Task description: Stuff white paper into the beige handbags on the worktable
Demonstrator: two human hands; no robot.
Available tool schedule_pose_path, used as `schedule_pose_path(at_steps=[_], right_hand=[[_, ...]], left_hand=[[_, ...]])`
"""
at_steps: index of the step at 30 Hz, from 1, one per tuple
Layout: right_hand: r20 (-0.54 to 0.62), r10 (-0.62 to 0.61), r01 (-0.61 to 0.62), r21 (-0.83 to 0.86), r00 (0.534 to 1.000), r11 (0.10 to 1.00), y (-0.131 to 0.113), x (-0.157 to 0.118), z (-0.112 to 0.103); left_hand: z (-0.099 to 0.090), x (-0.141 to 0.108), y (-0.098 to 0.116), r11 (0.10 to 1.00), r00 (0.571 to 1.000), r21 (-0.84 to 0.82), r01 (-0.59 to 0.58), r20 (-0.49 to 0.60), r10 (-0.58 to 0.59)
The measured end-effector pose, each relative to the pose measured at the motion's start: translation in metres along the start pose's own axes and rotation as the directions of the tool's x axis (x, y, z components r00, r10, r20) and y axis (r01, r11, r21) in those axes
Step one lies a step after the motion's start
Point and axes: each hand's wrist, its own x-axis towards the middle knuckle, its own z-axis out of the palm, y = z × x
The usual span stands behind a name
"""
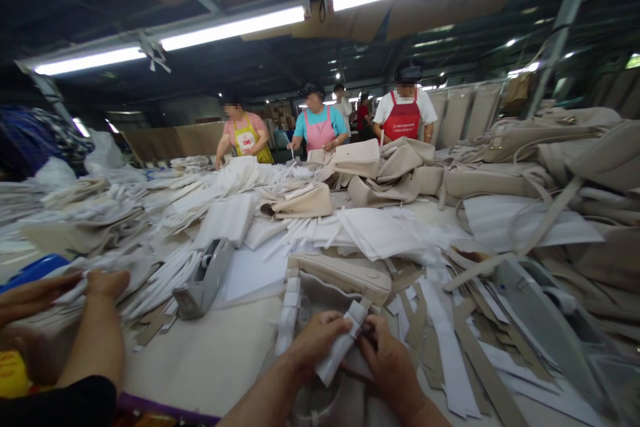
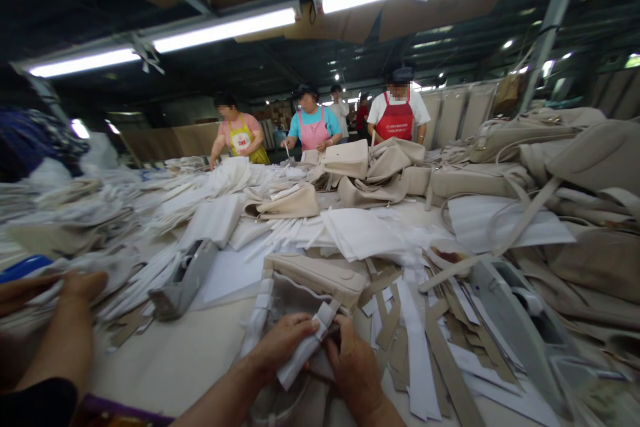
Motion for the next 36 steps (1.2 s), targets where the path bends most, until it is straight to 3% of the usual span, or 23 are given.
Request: schedule_pose_path(at_steps=[2, 4, 6, 8, 10, 13, 15, 16, 19, 22, 25, 27, 28, 29, 31, 33, 34, 35, 36], right_hand=[[-0.057, -0.085, 0.076, -0.142, 0.995, 0.987, 0.003, 0.002, -0.001], [-0.142, -0.260, 0.213, -0.280, 0.955, 0.936, 0.004, 0.005, -0.003], [-0.213, -0.461, 0.356, -0.394, 0.861, 0.847, 0.001, 0.009, -0.007], [-0.205, -0.605, 0.463, -0.474, 0.769, 0.749, -0.003, 0.014, -0.013], [-0.106, -0.708, 0.567, -0.522, 0.698, 0.637, -0.009, 0.023, -0.021], [0.168, -0.822, 0.762, -0.508, 0.545, 0.402, -0.018, 0.041, -0.031], [0.248, -0.849, 0.835, -0.442, 0.466, 0.328, -0.023, 0.052, -0.034], [0.236, -0.861, 0.849, -0.410, 0.451, 0.332, -0.025, 0.056, -0.033], [0.143, -0.866, 0.842, -0.354, 0.479, 0.407, -0.026, 0.061, -0.026], [0.107, -0.825, 0.798, -0.349, 0.555, 0.492, -0.019, 0.061, -0.014], [0.087, -0.777, 0.750, -0.344, 0.624, 0.564, -0.011, 0.062, -0.003], [0.083, -0.763, 0.738, -0.338, 0.641, 0.584, -0.008, 0.063, 0.001], [0.087, -0.762, 0.739, -0.336, 0.642, 0.585, -0.008, 0.062, 0.000], [0.089, -0.763, 0.740, -0.337, 0.640, 0.582, -0.009, 0.061, -0.002], [0.137, -0.770, 0.755, -0.362, 0.623, 0.546, -0.011, 0.059, -0.014], [0.188, -0.741, 0.745, -0.376, 0.644, 0.551, -0.009, 0.057, -0.033], [0.168, -0.684, 0.688, -0.370, 0.710, 0.624, -0.007, 0.057, -0.044], [0.105, -0.569, 0.567, -0.340, 0.815, 0.750, -0.004, 0.058, -0.053], [0.021, -0.371, 0.363, -0.261, 0.929, 0.895, -0.001, 0.059, -0.061]], left_hand=[[0.000, -0.001, 0.001, 1.000, 1.000, 0.000, 0.002, -0.004, -0.002], [-0.001, -0.002, 0.001, 1.000, 1.000, -0.001, 0.003, -0.006, -0.003], [-0.002, -0.002, 0.002, 1.000, 1.000, -0.003, 0.001, -0.004, -0.001], [-0.002, -0.003, 0.004, 1.000, 1.000, -0.004, -0.010, -0.004, 0.010], [-0.001, -0.005, 0.006, 1.000, 1.000, -0.004, -0.031, -0.006, 0.031], [-0.001, -0.006, 0.008, 0.998, 0.998, -0.009, -0.065, -0.008, 0.065], [-0.001, -0.004, 0.007, 0.997, 0.997, -0.022, -0.072, -0.019, 0.072], [0.000, -0.003, 0.005, 0.997, 0.997, -0.029, -0.070, -0.030, 0.069], [-0.001, -0.002, -0.001, 0.999, 0.997, -0.040, -0.037, -0.065, 0.034], [-0.003, -0.015, 0.000, 0.999, 0.995, -0.027, -0.018, -0.095, 0.016], [-0.010, -0.042, 0.016, 0.945, 0.985, 0.305, -0.121, -0.082, 0.153], [-0.020, -0.056, 0.036, 0.766, 0.967, 0.615, -0.186, -0.022, 0.253], [-0.028, -0.058, 0.046, 0.708, 0.956, 0.682, -0.184, -0.041, 0.289], [-0.037, -0.055, 0.056, 0.700, 0.937, 0.693, -0.175, -0.102, 0.335], [-0.060, -0.038, 0.072, 0.771, 0.839, 0.618, -0.156, -0.329, 0.434], [-0.083, -0.011, 0.080, 0.824, 0.771, 0.551, -0.127, -0.468, 0.432], [-0.092, 0.003, 0.080, 0.853, 0.763, 0.510, -0.107, -0.509, 0.400], [-0.099, 0.016, 0.078, 0.881, 0.769, 0.465, -0.088, -0.530, 0.356], [-0.103, 0.026, 0.075, 0.904, 0.781, 0.420, -0.079, -0.537, 0.319]])
